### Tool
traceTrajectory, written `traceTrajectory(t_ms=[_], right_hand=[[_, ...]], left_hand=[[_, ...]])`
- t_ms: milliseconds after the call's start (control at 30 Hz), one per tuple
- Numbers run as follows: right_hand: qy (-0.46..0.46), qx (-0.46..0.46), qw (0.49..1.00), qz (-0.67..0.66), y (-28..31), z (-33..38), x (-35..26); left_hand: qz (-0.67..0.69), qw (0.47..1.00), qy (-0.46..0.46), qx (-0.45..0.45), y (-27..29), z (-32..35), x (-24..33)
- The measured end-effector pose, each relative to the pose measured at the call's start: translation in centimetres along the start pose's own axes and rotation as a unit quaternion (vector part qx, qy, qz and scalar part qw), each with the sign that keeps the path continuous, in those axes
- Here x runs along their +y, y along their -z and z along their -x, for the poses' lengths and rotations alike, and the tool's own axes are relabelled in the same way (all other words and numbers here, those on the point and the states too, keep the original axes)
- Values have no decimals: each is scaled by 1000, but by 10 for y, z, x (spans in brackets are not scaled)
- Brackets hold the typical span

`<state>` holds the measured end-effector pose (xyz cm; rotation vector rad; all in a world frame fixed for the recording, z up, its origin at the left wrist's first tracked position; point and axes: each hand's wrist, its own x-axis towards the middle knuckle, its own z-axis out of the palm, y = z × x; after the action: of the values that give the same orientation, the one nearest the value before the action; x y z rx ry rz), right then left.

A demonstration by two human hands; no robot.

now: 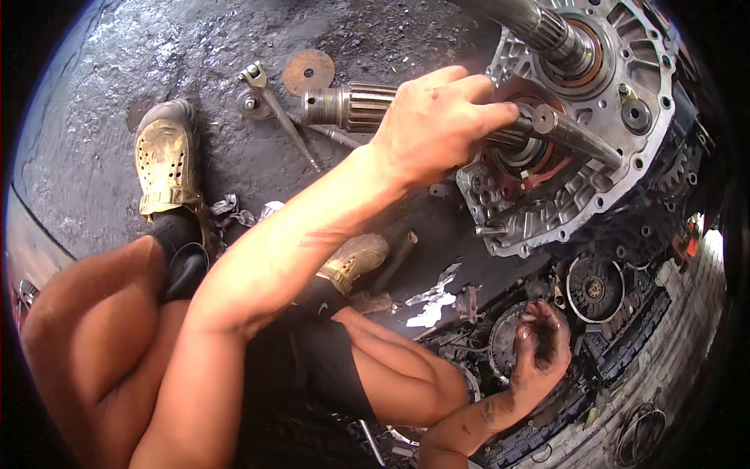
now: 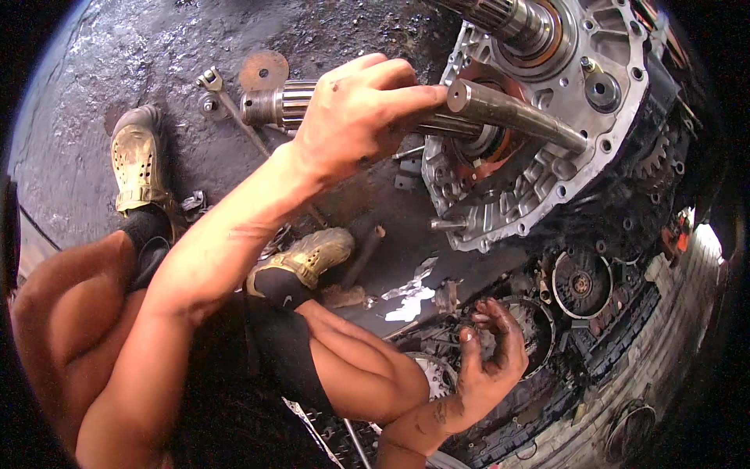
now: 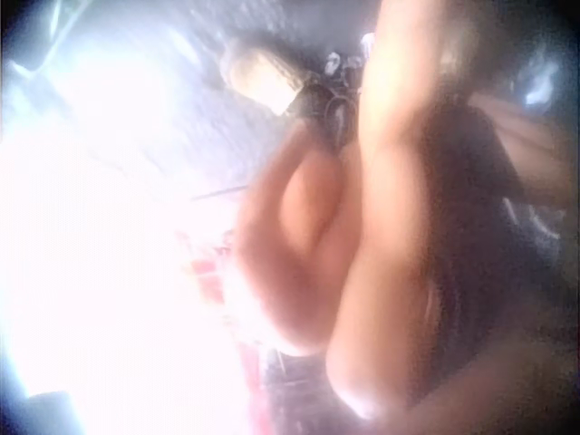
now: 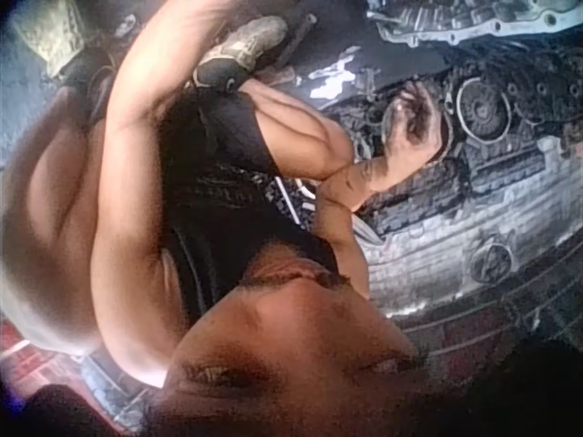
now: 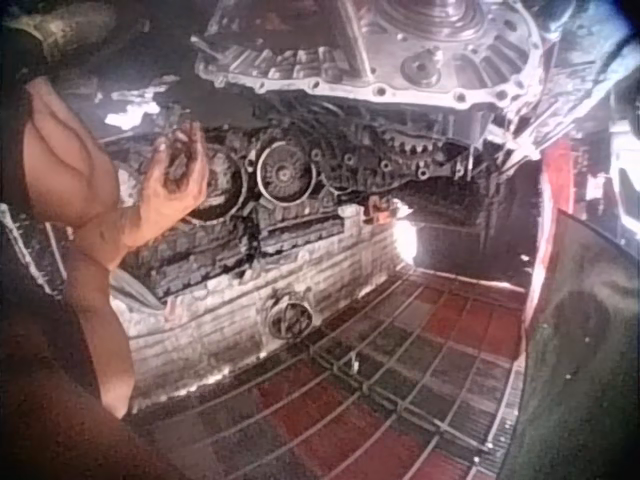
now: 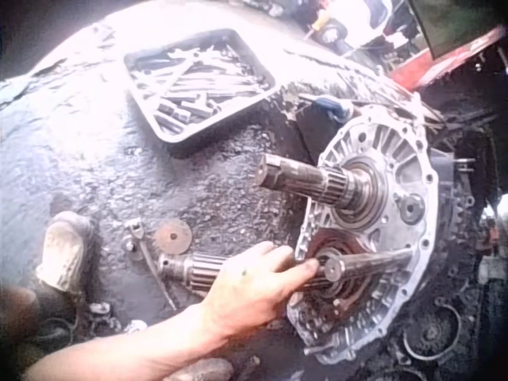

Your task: The person disassembles an automotive transmission by removing internal components, including shift forks, pins, and metal plates, and placing them onto a wooden board. The person uses a metal rod, pliers, and a screwdriver to loosen and pry out the various metal parts from the transmission casing.

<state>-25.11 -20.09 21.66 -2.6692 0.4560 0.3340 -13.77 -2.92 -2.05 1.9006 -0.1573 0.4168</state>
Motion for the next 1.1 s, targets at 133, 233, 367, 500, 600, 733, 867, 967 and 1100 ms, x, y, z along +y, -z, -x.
traceTrajectory(t_ms=[133,233,367,500,600,733,867,967,1100], right_hand=[[-4,-6,1000,-12,-1,1,6],[-10,-16,1000,-11,-1,0,10],[-13,-31,999,-1,-2,0,15],[-16,-33,999,-1,2,-2,15],[30,-90,994,50,4,-5,4],[24,-170,977,-124,-38,-27,-14],[-51,-184,839,-510,-126,-92,-10],[-33,-152,658,-737,-163,-141,-20],[24,-111,599,-793,-190,-150,-32]], left_hand=[[-20,995,-92,27,-4,-7,-6],[-22,996,-32,-77,2,-15,-7],[117,970,104,-184,22,-33,-4],[122,844,290,-434,42,-85,3],[147,875,239,-396,46,-88,9],[317,892,227,-230,44,-45,-11],[473,806,333,-127,47,-17,2],[524,769,344,-125,38,-15,8],[313,903,243,-165,51,-16,1]])
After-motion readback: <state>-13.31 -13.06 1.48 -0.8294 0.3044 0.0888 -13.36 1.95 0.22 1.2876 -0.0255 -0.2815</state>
